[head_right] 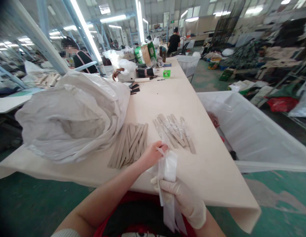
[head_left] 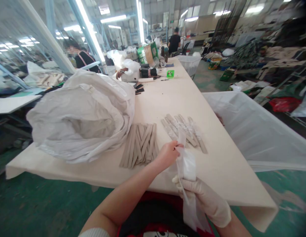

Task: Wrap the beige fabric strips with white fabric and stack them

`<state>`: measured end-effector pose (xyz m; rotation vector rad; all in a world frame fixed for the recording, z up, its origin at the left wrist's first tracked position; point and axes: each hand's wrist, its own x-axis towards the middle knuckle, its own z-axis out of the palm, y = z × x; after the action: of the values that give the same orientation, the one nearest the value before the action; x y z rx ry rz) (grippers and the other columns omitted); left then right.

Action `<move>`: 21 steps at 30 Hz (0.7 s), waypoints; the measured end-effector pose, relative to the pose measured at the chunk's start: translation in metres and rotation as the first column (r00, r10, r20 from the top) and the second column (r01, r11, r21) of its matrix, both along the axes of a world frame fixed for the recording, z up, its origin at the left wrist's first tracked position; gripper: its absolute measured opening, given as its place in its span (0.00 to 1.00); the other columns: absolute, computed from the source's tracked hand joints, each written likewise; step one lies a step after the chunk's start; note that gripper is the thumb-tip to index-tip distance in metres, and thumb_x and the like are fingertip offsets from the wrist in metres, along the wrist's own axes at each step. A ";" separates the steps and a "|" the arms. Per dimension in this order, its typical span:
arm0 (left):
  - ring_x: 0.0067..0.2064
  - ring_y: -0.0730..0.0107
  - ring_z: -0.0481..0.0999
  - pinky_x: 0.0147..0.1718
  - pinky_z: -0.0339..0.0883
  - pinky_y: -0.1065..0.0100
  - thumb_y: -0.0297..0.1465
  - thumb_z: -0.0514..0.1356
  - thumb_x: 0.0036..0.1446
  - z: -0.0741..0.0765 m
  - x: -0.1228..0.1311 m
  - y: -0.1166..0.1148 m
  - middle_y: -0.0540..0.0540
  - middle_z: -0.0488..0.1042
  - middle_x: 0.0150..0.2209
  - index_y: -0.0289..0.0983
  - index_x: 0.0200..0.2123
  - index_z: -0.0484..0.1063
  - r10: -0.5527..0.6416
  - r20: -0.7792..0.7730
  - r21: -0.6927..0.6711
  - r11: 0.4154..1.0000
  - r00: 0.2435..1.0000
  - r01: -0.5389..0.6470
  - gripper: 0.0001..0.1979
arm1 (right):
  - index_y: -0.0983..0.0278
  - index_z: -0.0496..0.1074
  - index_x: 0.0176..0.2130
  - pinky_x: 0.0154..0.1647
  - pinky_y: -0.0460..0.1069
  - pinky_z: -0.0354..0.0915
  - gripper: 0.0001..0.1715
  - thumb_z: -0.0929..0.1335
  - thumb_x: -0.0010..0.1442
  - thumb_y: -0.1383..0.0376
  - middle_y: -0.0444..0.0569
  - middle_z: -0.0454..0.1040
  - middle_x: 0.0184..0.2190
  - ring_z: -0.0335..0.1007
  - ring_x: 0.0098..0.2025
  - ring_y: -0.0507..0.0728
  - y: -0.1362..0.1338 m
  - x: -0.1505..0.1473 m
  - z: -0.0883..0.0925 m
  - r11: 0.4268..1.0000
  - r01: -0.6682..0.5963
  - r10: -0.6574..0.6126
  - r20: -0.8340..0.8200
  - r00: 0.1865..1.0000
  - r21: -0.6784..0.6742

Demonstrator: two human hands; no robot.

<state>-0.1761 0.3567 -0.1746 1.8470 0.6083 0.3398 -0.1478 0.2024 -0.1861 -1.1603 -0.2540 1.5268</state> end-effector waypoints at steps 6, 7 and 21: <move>0.34 0.71 0.72 0.32 0.62 0.72 0.42 0.48 0.60 0.020 -0.035 0.058 0.47 0.74 0.33 0.35 0.39 0.69 0.152 -0.300 0.470 0.882 0.942 0.008 0.17 | 0.63 0.65 0.20 0.16 0.43 0.50 0.17 0.74 0.45 0.58 0.37 0.52 0.15 0.42 0.15 0.45 -0.008 0.050 0.014 0.887 0.408 -0.365 -0.209 0.907 0.218; 0.38 0.70 0.73 0.37 0.63 0.72 0.41 0.49 0.60 0.023 -0.045 0.073 0.47 0.74 0.37 0.38 0.44 0.67 0.305 -0.408 0.599 0.801 0.861 -0.001 0.17 | 0.63 0.63 0.20 0.15 0.42 0.48 0.18 0.73 0.47 0.58 0.35 0.49 0.15 0.37 0.15 0.44 -0.011 0.061 0.017 0.843 0.488 -0.421 -0.288 0.860 0.227; 0.43 0.52 0.75 0.38 0.67 0.61 0.29 0.49 0.55 -0.007 -0.085 0.140 0.30 0.75 0.40 0.29 0.39 0.70 0.556 -0.617 0.701 0.710 0.557 0.068 0.14 | 0.64 0.61 0.19 0.12 0.40 0.53 0.23 0.77 0.38 0.60 0.35 0.57 0.11 0.47 0.13 0.44 0.019 0.076 0.012 0.719 0.685 -0.668 -0.155 0.728 0.119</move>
<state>-0.2613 0.4963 -0.1818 2.6110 1.5997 -0.1801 -0.0715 0.2214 -0.1738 -0.8893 0.1154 0.8761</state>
